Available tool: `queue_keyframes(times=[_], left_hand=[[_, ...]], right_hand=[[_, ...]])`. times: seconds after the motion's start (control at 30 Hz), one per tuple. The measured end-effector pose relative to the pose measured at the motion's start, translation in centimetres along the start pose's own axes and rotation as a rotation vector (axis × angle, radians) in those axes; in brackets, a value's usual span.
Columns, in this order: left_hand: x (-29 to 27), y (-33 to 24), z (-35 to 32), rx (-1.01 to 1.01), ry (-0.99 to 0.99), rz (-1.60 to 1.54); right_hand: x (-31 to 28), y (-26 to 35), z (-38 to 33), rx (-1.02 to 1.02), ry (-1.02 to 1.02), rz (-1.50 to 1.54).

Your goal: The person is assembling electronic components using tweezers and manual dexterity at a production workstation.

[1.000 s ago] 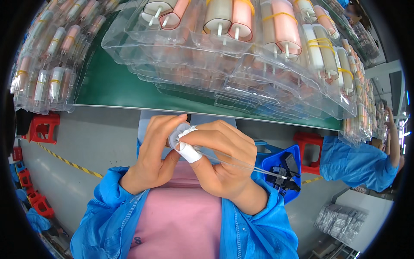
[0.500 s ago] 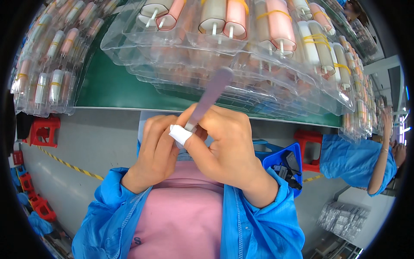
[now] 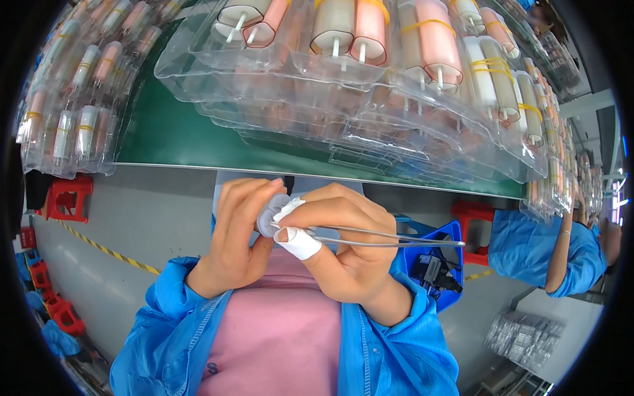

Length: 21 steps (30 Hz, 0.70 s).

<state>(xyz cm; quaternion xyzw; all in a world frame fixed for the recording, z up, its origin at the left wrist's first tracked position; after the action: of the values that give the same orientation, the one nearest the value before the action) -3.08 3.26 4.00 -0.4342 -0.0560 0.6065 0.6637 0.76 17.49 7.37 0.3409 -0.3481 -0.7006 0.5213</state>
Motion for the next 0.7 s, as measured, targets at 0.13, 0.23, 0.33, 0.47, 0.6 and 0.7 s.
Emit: queue_keyframes(times=[0.13,0.23,0.33,0.47,0.6,0.7], left_hand=[[0.06,-0.03,-0.17,-0.013,0.008,-0.002],[0.04,0.05,-0.21,-0.026,0.022,-0.027],[0.02,0.19,-0.13,-0.103,0.061,-0.171],[0.14,0.32,-0.73,-0.264,0.082,-0.405],[0.19,0.37,-0.85,-0.287,0.094,-0.452],[0.22,0.38,-0.86,-0.286,0.093,-0.448]], right_hand=[[0.17,-0.15,0.08,-0.013,0.011,-0.005],[0.17,-0.24,-0.03,0.022,-0.005,0.017],[-0.05,-0.46,-0.41,0.065,-0.106,0.081],[-0.47,-0.37,-0.33,0.113,-0.093,0.040],[-0.45,-0.19,-0.35,0.109,-0.093,0.006],[-0.40,-0.11,-0.25,0.115,-0.078,-0.025]])
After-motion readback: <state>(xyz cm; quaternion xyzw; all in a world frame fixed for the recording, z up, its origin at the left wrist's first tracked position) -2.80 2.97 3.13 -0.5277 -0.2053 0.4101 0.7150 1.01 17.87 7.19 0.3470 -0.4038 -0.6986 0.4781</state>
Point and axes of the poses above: each hand's wrist, its own z-axis towards the middle knuckle, its own x-axis out of the palm, y = z × x, the point moved 4 cm from there along z, towards the middle knuckle, and after that the axes turned 1 degree about -y, right-handed, at the moved point
